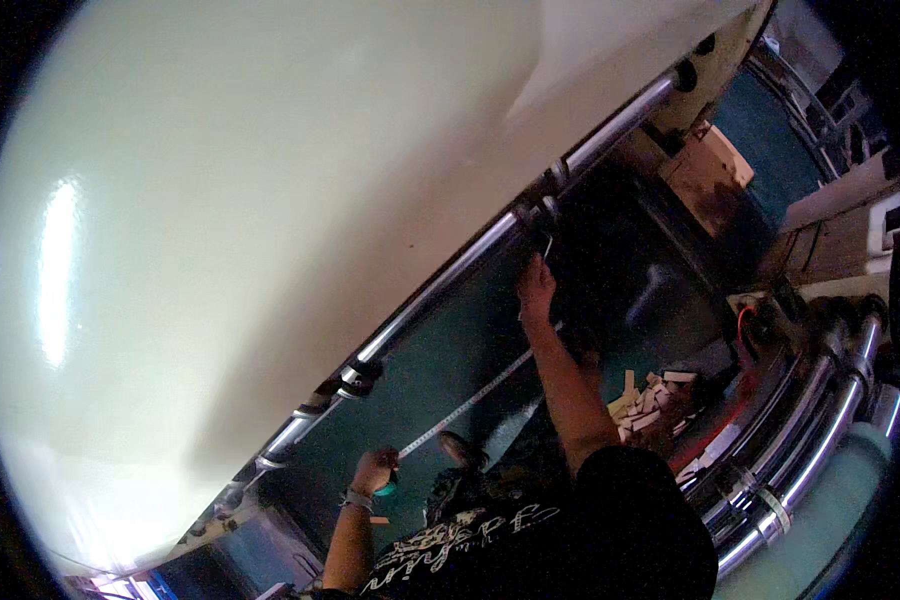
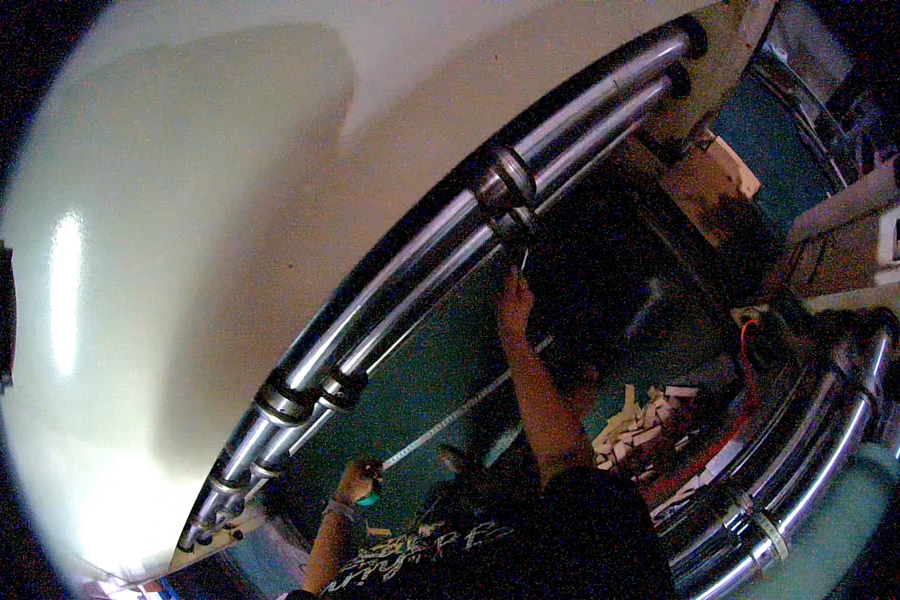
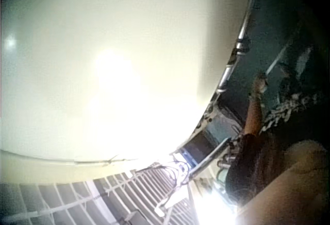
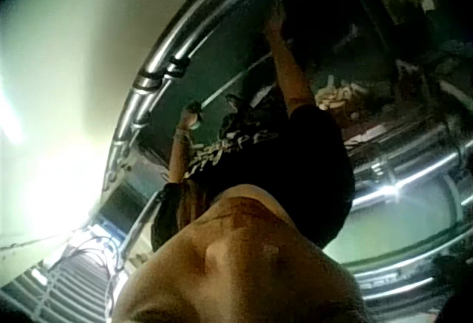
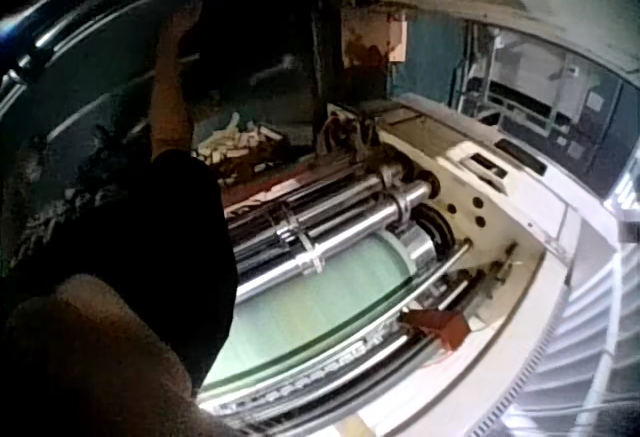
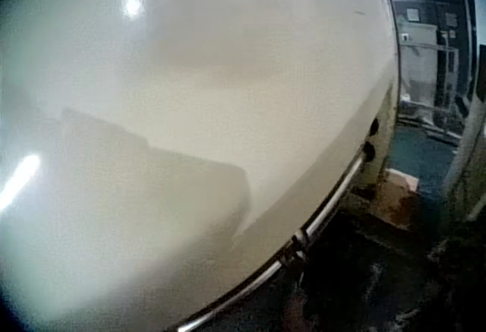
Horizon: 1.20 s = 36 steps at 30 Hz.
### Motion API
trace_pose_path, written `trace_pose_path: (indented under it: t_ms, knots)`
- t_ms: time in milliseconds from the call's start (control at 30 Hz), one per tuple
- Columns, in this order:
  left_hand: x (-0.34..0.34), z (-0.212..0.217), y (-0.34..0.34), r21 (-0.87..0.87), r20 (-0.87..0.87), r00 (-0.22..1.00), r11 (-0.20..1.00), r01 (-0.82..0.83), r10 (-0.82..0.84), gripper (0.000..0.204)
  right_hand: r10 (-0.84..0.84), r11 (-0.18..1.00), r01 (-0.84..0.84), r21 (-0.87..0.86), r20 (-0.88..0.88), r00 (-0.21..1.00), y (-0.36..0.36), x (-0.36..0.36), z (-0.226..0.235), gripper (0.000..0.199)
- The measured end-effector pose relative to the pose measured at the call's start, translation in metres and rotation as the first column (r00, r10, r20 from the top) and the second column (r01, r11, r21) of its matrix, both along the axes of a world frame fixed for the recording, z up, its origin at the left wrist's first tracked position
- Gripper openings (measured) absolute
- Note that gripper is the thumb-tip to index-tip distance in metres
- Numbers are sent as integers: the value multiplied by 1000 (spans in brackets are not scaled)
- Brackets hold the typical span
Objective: The person uses a tape measure to take various measurements along parallel metal rollers of a machine, holding the tape at different points to check alignment or spacing.
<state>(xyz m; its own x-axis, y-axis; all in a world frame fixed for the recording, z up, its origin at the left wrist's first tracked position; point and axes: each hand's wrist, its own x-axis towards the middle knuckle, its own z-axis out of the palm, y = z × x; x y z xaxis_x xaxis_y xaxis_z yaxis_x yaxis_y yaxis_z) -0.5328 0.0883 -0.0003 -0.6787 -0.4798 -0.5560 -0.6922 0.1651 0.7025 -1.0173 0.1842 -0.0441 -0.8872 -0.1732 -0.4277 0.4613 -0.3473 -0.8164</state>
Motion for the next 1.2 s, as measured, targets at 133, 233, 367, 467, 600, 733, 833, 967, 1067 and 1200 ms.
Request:
trace_pose_path:
  t_ms: [133,233,367,467,600,733,833,967,1067,1200]
  knots:
    - [-18,31,9,-339,238,956,908,245,-170,18,145,975,-82,206,-312,939,60,-27,8,25]
    - [-39,70,11,-216,115,988,974,-73,99,17,153,927,79,368,-560,814,99,-79,45,20]
    - [-59,139,8,-258,-207,956,931,-260,209,11,154,930,73,359,-563,812,111,-116,107,24]
    - [-65,189,-5,-464,-283,957,864,-197,66,9,246,887,-5,462,-462,852,96,-122,143,22]
    - [-66,220,-28,-483,-278,957,850,-212,81,9,175,983,-103,153,-587,791,62,-120,165,12]
    - [-62,221,-55,-375,-284,949,895,-243,139,9,157,982,-188,-10,-508,847,40,-123,168,14]
    - [-62,213,-67,-341,-266,925,872,-352,270,10,169,985,-152,78,-571,803,27,-127,160,12]
    - [-70,208,-81,-564,-261,961,794,-227,89,19,81,997,-59,56,-613,786,11,-145,141,28]
    - [-77,216,-87,-510,-168,975,834,-211,144,31,284,958,-183,219,-661,695,21,-165,127,12]
    - [-82,229,-77,-528,-138,982,829,-184,130,33,309,943,-304,138,-701,643,44,-201,111,31]
